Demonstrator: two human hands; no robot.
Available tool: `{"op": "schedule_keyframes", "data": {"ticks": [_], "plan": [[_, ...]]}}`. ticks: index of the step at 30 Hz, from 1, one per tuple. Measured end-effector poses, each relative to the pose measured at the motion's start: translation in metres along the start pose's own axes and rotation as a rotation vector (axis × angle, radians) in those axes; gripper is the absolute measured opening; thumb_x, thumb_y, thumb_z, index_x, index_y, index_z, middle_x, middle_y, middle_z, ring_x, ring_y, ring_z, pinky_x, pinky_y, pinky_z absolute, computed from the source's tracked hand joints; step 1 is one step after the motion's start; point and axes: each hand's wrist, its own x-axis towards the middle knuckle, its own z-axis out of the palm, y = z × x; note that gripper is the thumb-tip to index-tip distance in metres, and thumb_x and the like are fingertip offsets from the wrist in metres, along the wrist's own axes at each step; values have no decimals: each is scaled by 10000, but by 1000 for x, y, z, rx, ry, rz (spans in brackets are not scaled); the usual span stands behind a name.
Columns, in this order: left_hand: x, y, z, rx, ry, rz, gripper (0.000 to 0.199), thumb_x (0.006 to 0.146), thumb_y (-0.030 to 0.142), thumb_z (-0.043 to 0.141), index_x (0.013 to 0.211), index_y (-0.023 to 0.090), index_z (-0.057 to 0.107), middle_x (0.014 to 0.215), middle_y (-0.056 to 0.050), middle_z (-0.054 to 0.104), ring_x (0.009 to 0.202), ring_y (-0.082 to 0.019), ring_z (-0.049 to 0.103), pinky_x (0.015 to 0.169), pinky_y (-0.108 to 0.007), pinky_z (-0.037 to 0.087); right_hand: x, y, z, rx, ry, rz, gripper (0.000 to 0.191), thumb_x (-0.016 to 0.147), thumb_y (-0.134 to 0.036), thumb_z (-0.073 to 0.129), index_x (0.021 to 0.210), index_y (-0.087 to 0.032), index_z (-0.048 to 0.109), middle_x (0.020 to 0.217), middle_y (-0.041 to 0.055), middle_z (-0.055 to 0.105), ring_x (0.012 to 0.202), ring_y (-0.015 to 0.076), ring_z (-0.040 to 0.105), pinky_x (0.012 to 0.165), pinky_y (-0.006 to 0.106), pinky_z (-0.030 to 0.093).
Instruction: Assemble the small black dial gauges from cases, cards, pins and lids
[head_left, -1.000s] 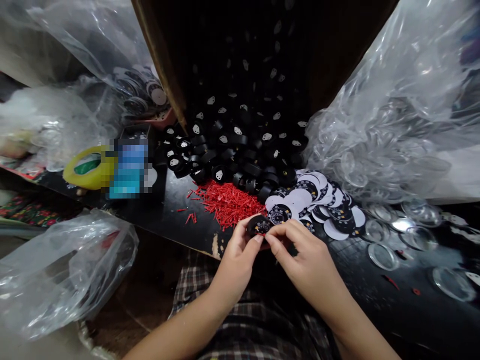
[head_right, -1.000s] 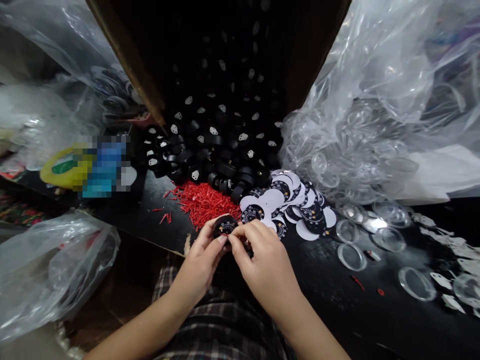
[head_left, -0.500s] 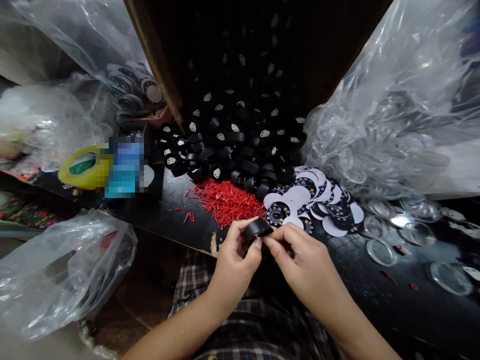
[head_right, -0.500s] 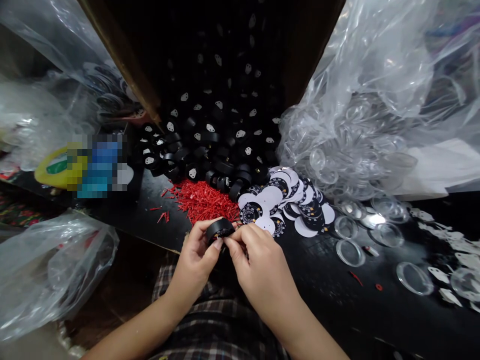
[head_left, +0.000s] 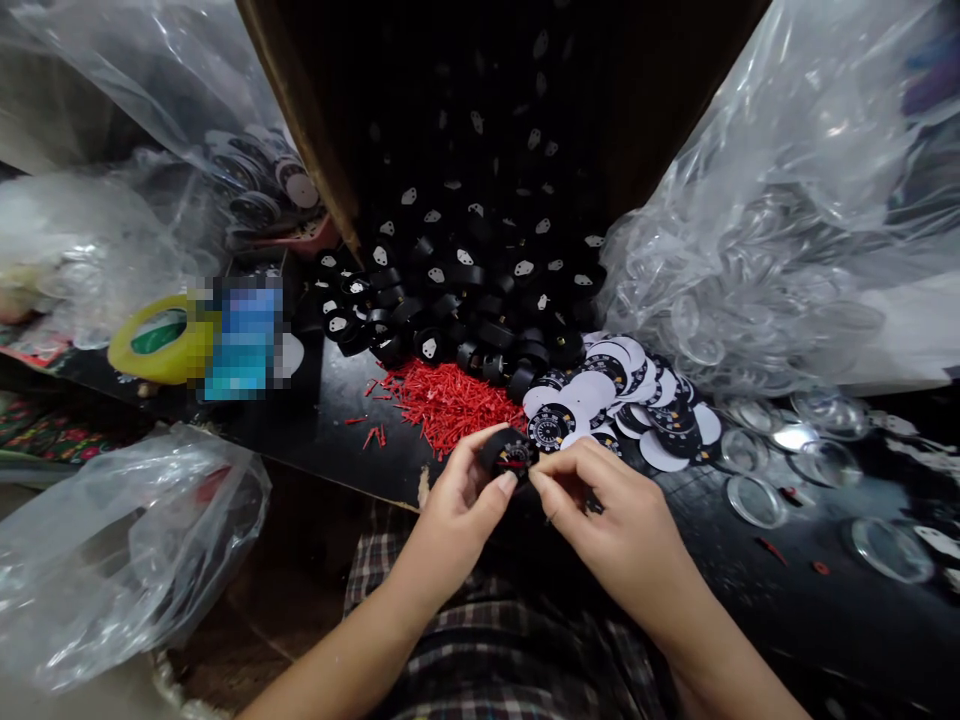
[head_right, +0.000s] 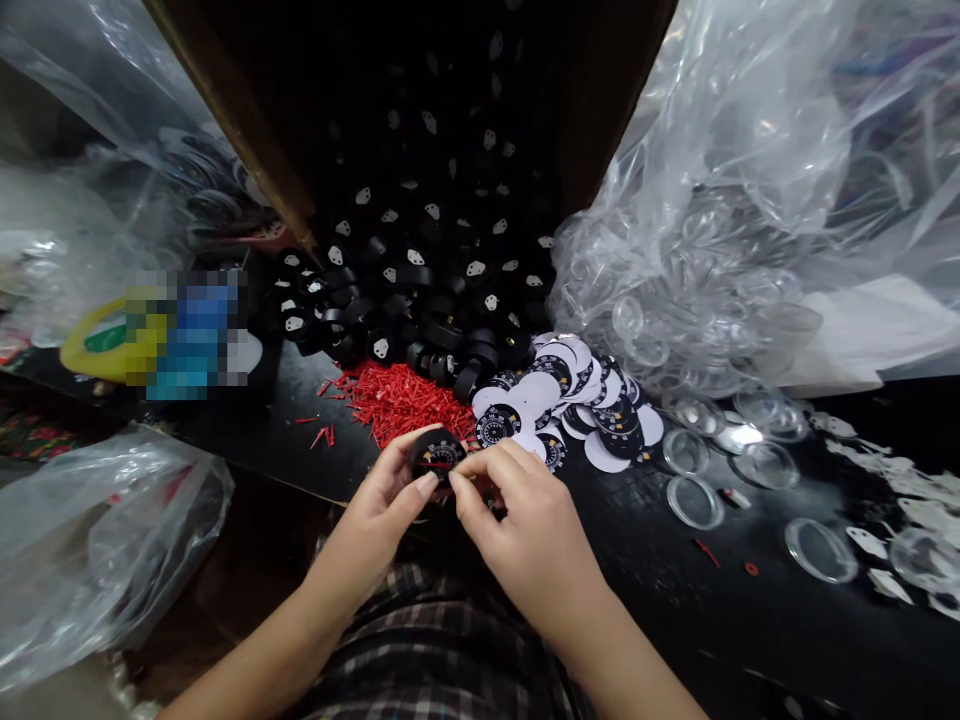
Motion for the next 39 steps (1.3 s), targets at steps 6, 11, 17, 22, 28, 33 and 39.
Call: {"op": "schedule_keyframes", "data": {"ticks": [6,11,17,22,28,33,39], "plan": [[-2,3,-2,46,-12,-56,486,901,324,542,1370,253,438,1415,-25,517,1364,-206,389,1112,-311,348,4,5,3,-267,86,-258,87,891,-122,520,916,-149,598,814,41,584,761,175,520,746,330,384],[-4,-5,3,22,76,-123,507,870,444,577,1345,281,512,1438,-17,492,1396,-249,331,1167,-378,252,9,2,8,-346,126,-284,127,858,-100,496,774,-145,580,732,33,547,719,175,512,722,331,383],[-2,-13,14,-83,165,-167,515,817,504,620,1295,318,567,1427,-15,505,1369,-294,373,1147,-444,285,12,-9,1,-164,85,-12,112,814,-88,528,743,-168,561,720,1,558,672,133,504,641,261,408],[1,-11,12,-40,56,-140,479,836,459,615,1288,302,578,1404,-25,530,1334,-305,424,1105,-456,365,-15,36,-47,-41,100,197,166,898,-300,520,920,-211,658,871,30,659,745,154,594,708,283,469],[5,-21,18,-292,41,-193,386,840,389,643,1214,293,632,1365,-18,562,1257,-258,506,993,-382,494,-41,119,-98,-669,322,572,477,785,-347,527,1226,-171,572,1143,133,597,817,243,599,808,432,461],[6,-17,22,-444,61,-293,383,778,400,716,1109,210,685,1144,-73,690,1006,-237,657,903,-377,526,-46,126,-101,-592,434,499,435,816,-374,442,1174,-188,605,990,101,649,769,230,592,818,407,467],[7,-13,18,-492,37,-320,382,771,387,727,1078,164,676,1055,-90,716,927,-219,675,887,-375,507,-43,141,-102,-752,315,501,480,819,-501,484,1158,-183,607,1081,157,598,923,305,578,839,473,456]]}}
